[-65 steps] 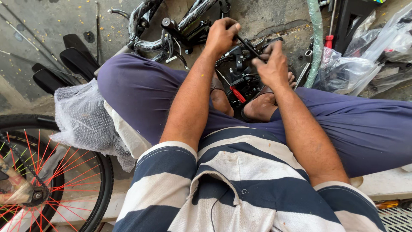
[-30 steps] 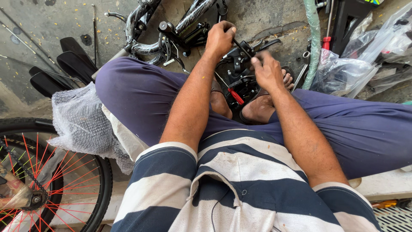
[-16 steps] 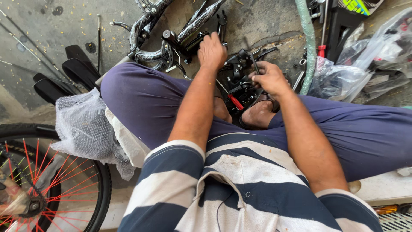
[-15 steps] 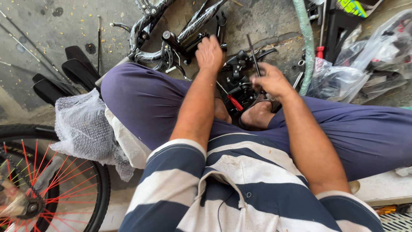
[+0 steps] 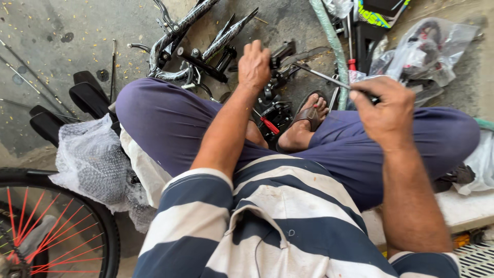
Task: The person sits on the ground and attaches a handlebar to a bicycle stem, threading and tightening the bolts with a hex key. They then fit and press a foam-wrapped grip onto the handlebar and continue tightening the stem hardware.
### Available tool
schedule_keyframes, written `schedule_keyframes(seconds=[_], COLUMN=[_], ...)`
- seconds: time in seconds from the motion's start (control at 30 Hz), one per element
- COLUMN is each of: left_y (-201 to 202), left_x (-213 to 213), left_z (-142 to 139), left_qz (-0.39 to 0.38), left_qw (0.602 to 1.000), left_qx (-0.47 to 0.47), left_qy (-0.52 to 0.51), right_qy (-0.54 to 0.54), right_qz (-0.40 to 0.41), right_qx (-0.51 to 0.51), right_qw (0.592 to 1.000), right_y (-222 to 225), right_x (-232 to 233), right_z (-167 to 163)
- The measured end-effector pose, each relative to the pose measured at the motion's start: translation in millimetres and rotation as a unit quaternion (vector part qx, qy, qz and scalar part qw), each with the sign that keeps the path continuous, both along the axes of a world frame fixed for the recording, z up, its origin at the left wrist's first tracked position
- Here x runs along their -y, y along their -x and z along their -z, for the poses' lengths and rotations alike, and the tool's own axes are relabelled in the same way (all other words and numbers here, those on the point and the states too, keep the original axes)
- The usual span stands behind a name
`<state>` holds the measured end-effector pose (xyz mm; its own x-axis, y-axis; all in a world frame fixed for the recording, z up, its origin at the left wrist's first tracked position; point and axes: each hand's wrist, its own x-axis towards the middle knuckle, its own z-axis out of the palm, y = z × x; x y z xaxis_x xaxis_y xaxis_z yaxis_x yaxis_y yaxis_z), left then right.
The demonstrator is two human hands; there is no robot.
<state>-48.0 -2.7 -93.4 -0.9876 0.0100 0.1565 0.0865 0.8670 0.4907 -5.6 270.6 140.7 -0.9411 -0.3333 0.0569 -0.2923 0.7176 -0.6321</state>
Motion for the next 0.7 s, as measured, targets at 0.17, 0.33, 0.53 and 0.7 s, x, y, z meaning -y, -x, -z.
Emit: schedule_keyframes(seconds=[0.17,0.33,0.53,0.7], left_y=[-14.1,-38.4,-66.1,-74.4], left_x=[-24.6,-45.8,-55.2,-46.6], left_z=[-56.9,-100.0,-132.4,-154.9], left_qz=[0.046,0.071,0.085,0.127], left_qw=[0.995,0.987,0.954,0.927], left_qx=[-0.057,-0.083,-0.109,-0.103], left_qy=[-0.062,-0.120,-0.266,-0.339], right_qy=[-0.044,-0.023,0.114,0.098], right_qz=[-0.050,-0.132,-0.034,-0.033], right_qx=[-0.047,-0.070,-0.130,-0.119], right_qw=[0.997,0.989,0.984,0.987], right_y=[-3.4,-8.7,-24.2,-49.8], right_x=[5.6,25.0,28.9,38.4], right_z=[-51.9,-59.4,-53.0,-40.8])
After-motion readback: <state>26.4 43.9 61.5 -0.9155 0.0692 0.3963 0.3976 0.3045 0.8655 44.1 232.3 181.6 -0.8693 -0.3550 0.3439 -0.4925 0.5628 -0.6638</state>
